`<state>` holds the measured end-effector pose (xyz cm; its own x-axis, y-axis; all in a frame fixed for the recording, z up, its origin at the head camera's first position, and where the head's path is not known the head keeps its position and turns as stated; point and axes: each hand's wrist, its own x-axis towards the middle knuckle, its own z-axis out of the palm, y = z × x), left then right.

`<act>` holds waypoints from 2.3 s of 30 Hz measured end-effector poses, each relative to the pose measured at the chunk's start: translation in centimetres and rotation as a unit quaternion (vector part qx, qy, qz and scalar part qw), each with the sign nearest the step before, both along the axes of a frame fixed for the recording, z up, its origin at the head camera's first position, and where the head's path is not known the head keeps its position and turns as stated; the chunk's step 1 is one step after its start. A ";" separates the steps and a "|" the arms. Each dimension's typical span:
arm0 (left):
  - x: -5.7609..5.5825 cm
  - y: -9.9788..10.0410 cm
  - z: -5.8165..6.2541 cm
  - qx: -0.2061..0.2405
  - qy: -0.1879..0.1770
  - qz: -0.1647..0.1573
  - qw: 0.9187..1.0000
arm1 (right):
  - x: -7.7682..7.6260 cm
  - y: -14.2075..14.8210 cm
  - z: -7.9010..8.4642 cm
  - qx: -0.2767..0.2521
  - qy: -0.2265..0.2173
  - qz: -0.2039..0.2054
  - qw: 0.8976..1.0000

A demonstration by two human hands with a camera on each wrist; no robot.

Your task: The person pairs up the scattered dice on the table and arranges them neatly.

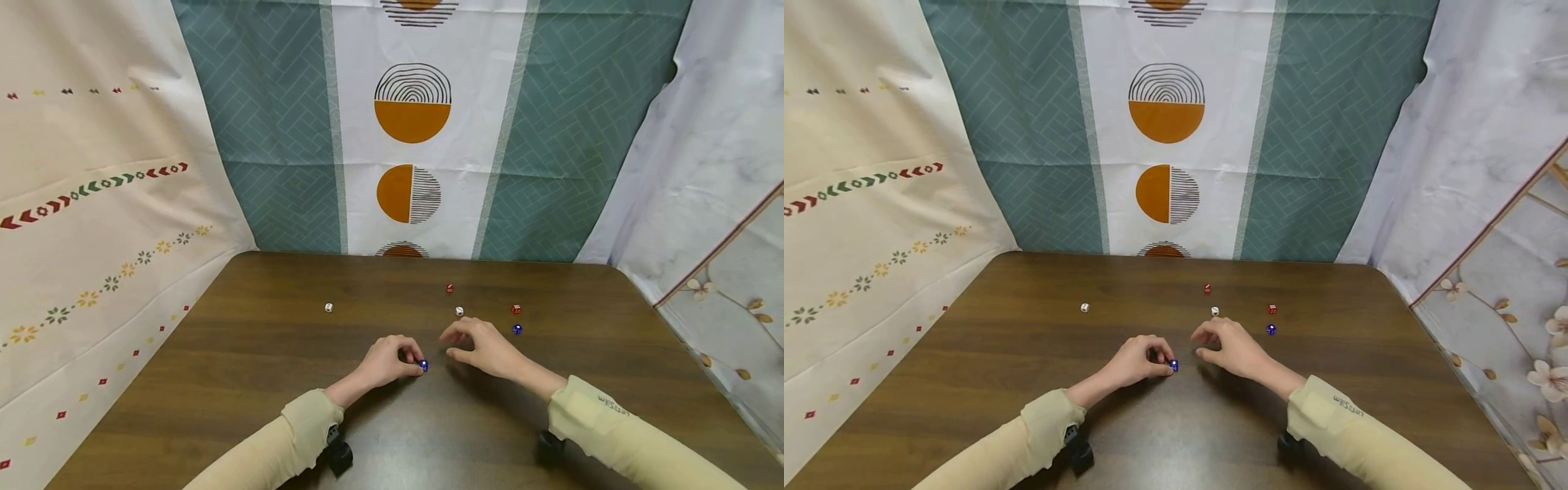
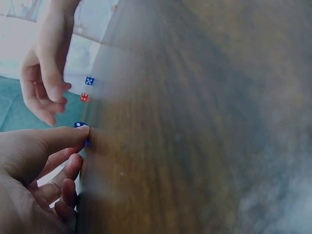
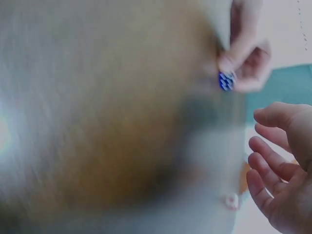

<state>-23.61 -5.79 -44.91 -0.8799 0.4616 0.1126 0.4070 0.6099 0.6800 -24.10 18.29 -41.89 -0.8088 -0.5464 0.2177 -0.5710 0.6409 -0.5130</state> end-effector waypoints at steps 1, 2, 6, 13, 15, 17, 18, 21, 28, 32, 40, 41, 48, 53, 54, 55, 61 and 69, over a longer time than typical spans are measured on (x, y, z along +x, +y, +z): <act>0.0 0.0 0.0 0.000 -0.003 0.002 1.000 | -0.2 0.4 0.3 0.003 0.005 -0.005 1.000; 0.0 0.0 0.0 0.000 -0.004 0.002 1.000 | -0.3 0.8 0.6 0.005 0.014 -0.011 1.000; 0.0 -0.1 0.0 0.005 -0.002 0.001 1.000 | -1.2 2.7 1.8 0.003 0.044 -0.034 0.998; -0.1 -0.2 -0.1 0.008 0.001 -0.003 1.000 | -2.7 6.5 2.1 0.011 0.081 -0.052 0.995; 0.0 -0.2 -0.1 0.008 0.000 -0.003 1.000 | -2.9 7.5 1.8 0.015 0.088 -0.053 0.995; 0.0 -0.2 -0.1 0.008 -0.001 -0.004 1.000 | -3.1 8.4 1.6 0.015 0.093 -0.054 0.994; 0.0 -0.2 -0.1 0.008 -0.001 -0.005 1.000 | -3.2 8.9 1.5 0.015 0.093 -0.054 0.994; 0.0 -0.2 0.0 0.008 -0.001 -0.006 1.000 | -3.4 10.1 1.2 0.012 0.092 -0.053 0.994; 0.1 -0.2 0.1 0.005 0.000 -0.007 1.000 | -4.0 12.7 0.3 0.024 0.066 -0.040 0.997; 0.1 -0.1 0.1 0.004 0.005 -0.008 1.000 | -4.1 13.6 -0.2 0.030 0.058 -0.039 0.997; 0.0 -0.1 0.0 0.004 0.001 -0.008 1.000 | -4.1 14.3 -0.8 0.038 0.021 -0.044 0.998; 0.0 -0.1 0.0 0.004 0.001 -0.008 1.000 | -4.1 14.3 -0.9 0.039 0.019 -0.043 0.998; 0.0 -0.1 0.0 0.006 -0.004 -0.008 1.000 | -4.6 14.3 -1.7 0.031 0.014 -0.048 0.998; 0.0 -0.1 0.0 0.005 -0.005 -0.007 1.000 | -4.8 14.3 -2.1 0.025 -0.003 -0.061 0.998; 0.0 -0.1 0.1 0.005 -0.005 -0.007 1.000 | -4.8 14.3 -2.1 0.025 -0.004 -0.064 0.998; 0.0 -0.1 0.1 0.005 -0.006 -0.007 1.000 | -4.8 14.3 -2.1 0.024 -0.005 -0.066 0.997; -0.1 0.0 0.3 0.005 -0.003 -0.006 1.000 | -5.0 13.9 -2.1 0.020 0.000 -0.077 0.997; -0.1 0.0 0.2 0.003 -0.002 -0.010 1.000 | -4.6 12.9 -2.5 0.011 -0.010 -0.071 0.997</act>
<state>-23.69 -5.77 -44.74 -0.8713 0.4781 0.1110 0.4155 0.5982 0.6852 -28.75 31.14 -44.37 -0.8822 -0.4306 0.1907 -0.4640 0.7254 -0.5085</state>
